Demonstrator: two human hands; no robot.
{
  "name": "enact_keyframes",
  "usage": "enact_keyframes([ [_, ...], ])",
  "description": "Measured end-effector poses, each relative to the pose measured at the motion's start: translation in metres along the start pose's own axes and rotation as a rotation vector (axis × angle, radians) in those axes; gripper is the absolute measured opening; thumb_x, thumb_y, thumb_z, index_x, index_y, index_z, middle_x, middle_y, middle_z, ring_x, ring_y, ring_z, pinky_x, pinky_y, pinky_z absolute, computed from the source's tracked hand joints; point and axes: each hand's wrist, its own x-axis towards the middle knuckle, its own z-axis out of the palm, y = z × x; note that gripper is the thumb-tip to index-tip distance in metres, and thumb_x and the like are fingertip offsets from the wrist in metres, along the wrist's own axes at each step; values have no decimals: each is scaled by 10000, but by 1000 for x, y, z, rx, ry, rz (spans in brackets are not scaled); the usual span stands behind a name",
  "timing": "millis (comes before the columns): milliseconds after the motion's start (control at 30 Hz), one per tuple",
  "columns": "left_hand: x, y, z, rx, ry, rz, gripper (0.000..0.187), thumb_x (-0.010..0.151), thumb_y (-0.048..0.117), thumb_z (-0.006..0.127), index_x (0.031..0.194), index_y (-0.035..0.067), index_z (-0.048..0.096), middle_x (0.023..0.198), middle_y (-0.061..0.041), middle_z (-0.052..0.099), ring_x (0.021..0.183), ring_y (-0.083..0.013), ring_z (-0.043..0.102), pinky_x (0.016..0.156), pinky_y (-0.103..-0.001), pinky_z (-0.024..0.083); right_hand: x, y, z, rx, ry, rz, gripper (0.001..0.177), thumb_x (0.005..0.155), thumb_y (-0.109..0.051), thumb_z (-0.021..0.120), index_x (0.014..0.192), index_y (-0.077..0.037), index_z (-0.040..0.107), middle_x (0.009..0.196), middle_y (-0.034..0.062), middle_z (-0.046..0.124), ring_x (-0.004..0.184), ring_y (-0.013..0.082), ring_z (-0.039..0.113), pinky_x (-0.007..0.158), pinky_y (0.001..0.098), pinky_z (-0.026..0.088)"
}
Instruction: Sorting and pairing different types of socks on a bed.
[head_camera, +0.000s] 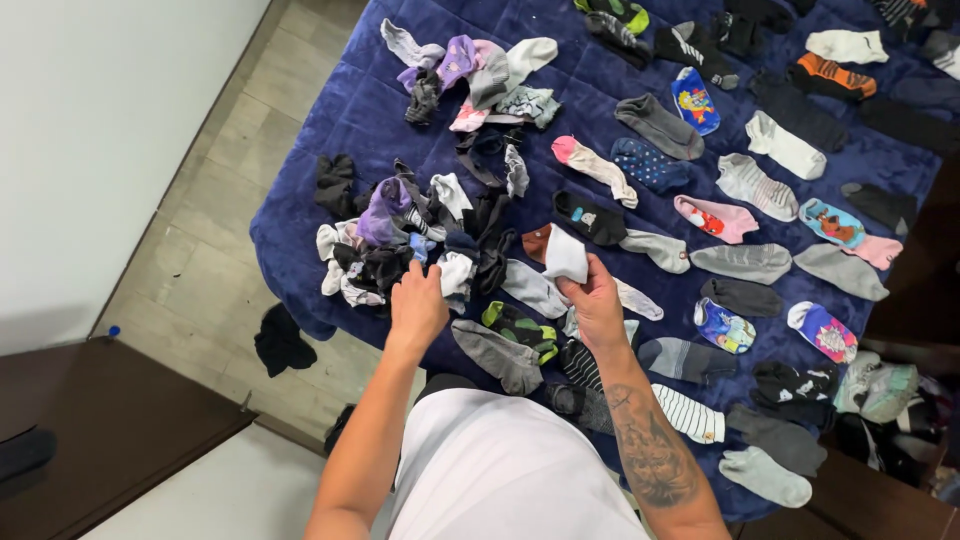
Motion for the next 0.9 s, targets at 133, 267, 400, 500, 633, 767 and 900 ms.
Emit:
enact_keyframes([
  [133,-8,67,8,-360,143,105,458,783,171,842,1158,17,628,1089,-152,663,896,-321,690,699,-374,580,-15,5,0,-601,15,-157,401,861,-30,759,1231,-5,606,1085,30,694,971,62,645,806,237,527],
  [267,-4,84,36,-430,26,176,499,757,182,830,1172,-8,627,1083,-180,659,784,-302,657,672,-395,548,-30,10,6,-816,60,-93,264,894,-63,720,1142,-19,643,935,19,736,851,35,686,704,243,538],
  [400,-5,64,63,-254,-91,237,134,919,93,763,1031,84,690,916,-86,683,868,-273,696,749,-376,554,-36,-11,10,-832,189,-14,140,904,-106,761,1013,-22,735,812,63,699,681,89,553,599,283,450],
  [500,3,87,41,-380,-135,216,203,831,103,780,985,45,661,906,-105,680,794,-281,698,690,-376,548,-38,-19,19,-879,176,-101,146,867,-97,750,977,-4,730,845,52,685,684,102,570,588,272,448],
  [633,-7,77,68,-558,-122,105,302,792,146,788,1034,30,650,856,-123,663,740,-308,688,663,-393,545,-38,-16,15,-867,51,-143,154,899,-101,685,1009,5,708,924,31,695,770,86,661,650,247,512],
  [767,-20,56,90,-462,-94,127,154,859,85,717,999,72,653,924,-125,702,865,-348,704,734,-427,547,-57,18,-5,-965,2,78,163,981,-119,683,958,38,725,781,105,623,701,160,583,646,300,471],
  [900,-13,45,104,-212,-99,-86,208,740,77,748,878,46,596,823,-168,676,800,-407,663,688,-509,498,-75,81,-34,-252,153,79,203,1036,-139,664,1079,51,724,969,65,719,801,133,600,728,277,495],
])
